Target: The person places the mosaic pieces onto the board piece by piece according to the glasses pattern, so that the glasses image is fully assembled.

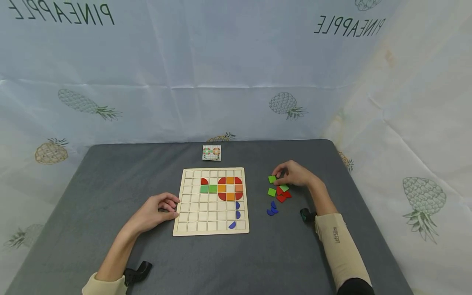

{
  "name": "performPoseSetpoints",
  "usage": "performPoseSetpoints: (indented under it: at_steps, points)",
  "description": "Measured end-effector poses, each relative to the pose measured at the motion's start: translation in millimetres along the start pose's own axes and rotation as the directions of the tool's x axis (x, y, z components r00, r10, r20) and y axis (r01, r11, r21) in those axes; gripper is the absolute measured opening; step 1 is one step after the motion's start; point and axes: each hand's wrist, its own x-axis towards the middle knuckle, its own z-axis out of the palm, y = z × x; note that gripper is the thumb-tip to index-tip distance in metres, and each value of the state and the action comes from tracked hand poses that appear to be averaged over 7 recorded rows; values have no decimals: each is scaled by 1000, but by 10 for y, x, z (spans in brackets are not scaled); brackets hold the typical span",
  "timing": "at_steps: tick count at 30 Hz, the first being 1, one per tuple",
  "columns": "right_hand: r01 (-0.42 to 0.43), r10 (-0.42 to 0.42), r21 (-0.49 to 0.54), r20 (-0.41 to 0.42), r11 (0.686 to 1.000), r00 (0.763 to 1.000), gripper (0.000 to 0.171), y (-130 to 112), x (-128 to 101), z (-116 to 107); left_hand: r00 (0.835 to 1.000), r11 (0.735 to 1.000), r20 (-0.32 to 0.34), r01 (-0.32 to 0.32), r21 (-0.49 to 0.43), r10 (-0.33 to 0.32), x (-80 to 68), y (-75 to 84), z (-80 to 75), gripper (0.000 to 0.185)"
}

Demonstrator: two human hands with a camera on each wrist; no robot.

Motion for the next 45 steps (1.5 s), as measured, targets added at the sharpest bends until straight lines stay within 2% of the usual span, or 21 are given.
performPoseSetpoints:
  at_steps: [8,12,18,27,40,45]
  points:
    - [42,-42,20,-21,999,999,28,23,4,7,1000,1000,-3,3,2,-3,-3,-10,8,38]
    - [78,-77,36,-36,996,996,28,-64,14,18,1000,1000,-4,-1,1,1,-3,-7,9,39]
    - [108,-105,40,-74,993,992,27,-305,102,100,1000,1000,-6,-5,4,5,0,-11,12,38]
    - [176,-181,-44,-152,983,972,27,-786,328,355,1000,1000,-7,-4,11,4,-4,-9,11,38]
    - [275,-283,-80,-109,958,953,27,-1285,737,639,1000,1000,-12,3,12,-3,9,0,20,37]
    - [274,-279,-61,-90,960,956,27,-1431,876,749,1000,1000,-13,9,15,-9,-2,-9,20,38]
